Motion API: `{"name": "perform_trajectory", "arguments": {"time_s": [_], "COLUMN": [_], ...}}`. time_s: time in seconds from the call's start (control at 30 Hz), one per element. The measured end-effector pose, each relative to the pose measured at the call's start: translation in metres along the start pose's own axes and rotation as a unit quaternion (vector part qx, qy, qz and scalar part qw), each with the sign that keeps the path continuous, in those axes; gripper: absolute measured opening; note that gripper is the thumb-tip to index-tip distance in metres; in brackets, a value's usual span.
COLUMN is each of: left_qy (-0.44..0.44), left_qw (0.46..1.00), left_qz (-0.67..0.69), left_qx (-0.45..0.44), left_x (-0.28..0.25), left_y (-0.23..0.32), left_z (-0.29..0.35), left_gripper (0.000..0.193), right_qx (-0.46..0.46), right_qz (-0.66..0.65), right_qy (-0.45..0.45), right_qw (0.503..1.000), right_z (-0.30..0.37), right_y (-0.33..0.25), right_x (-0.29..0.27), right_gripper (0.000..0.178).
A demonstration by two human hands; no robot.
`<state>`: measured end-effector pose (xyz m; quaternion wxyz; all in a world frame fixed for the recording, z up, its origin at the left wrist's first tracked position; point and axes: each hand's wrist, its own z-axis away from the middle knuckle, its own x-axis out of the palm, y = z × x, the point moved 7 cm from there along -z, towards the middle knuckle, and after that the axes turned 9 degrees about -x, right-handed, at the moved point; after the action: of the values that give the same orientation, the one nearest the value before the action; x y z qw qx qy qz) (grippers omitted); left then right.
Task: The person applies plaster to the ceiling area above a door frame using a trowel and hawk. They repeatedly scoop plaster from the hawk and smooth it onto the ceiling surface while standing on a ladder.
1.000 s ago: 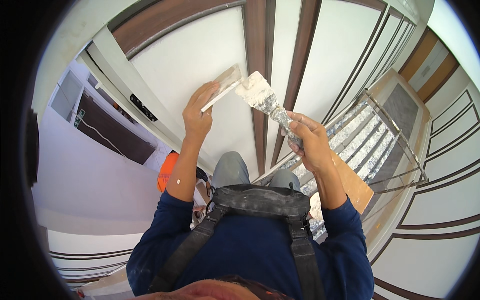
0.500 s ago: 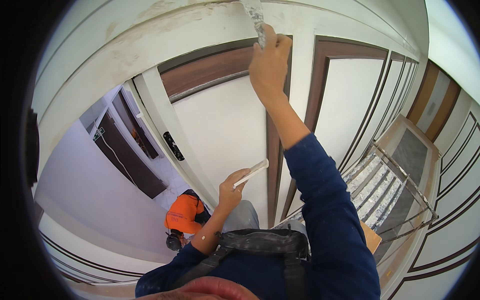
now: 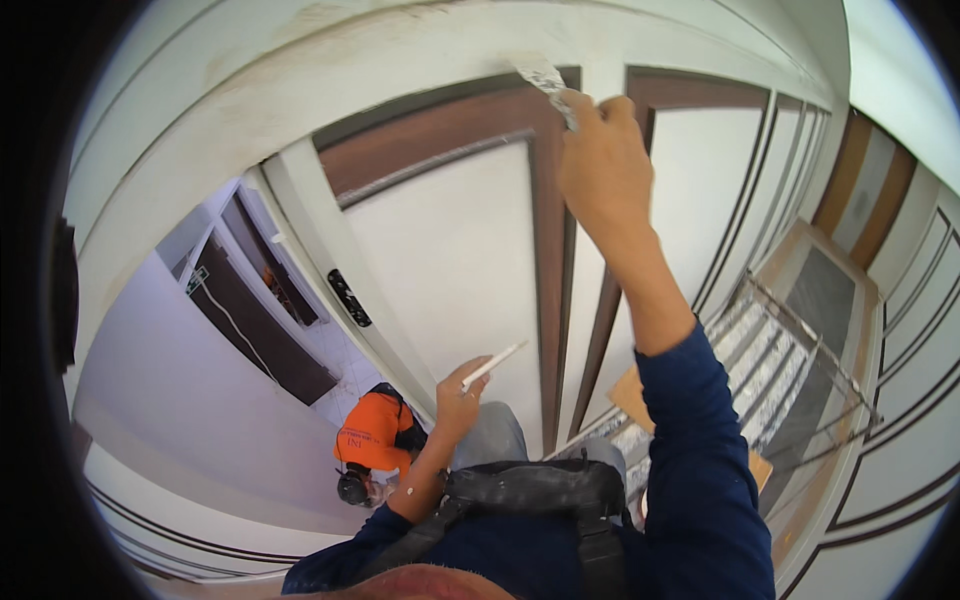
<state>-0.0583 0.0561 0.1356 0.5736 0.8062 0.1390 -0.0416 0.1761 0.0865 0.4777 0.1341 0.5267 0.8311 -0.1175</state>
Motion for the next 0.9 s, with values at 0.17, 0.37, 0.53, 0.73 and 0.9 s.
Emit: {"name": "perform_trajectory", "arguments": {"time_s": [0.17,0.37,0.53,0.73,0.9], "left_qy": [0.023,-0.049,-0.170,-0.249,-0.286], "left_qw": [0.984,0.887,0.846,0.829,0.828], "left_qz": [-0.077,0.292,0.232,0.232,0.261], "left_qx": [-0.158,-0.354,-0.450,-0.445,-0.405], "left_x": [-0.005,0.004,0.002,0.051,0.053], "left_y": [-0.048,-0.080,-0.090,-0.051,-0.031], "left_z": [0.016,0.044,0.057,0.057,0.047], "left_gripper": [0.028,0.042,0.045,0.047,0.043], "right_qx": [0.198,0.465,0.564,0.561,0.562], "right_qz": [-0.048,0.199,0.201,0.189,0.164], "right_qy": [-0.046,-0.220,-0.310,-0.319,-0.346], "right_qw": [0.978,0.834,0.738,0.740,0.733], "right_z": [0.198,0.617,0.730,0.751,0.758], "right_y": [0.097,0.120,-0.012,-0.004,0.003], "right_x": [-0.051,-0.139,-0.178,-0.136,-0.114], "right_gripper": [0.045,0.039,0.044,0.046,0.044]}}
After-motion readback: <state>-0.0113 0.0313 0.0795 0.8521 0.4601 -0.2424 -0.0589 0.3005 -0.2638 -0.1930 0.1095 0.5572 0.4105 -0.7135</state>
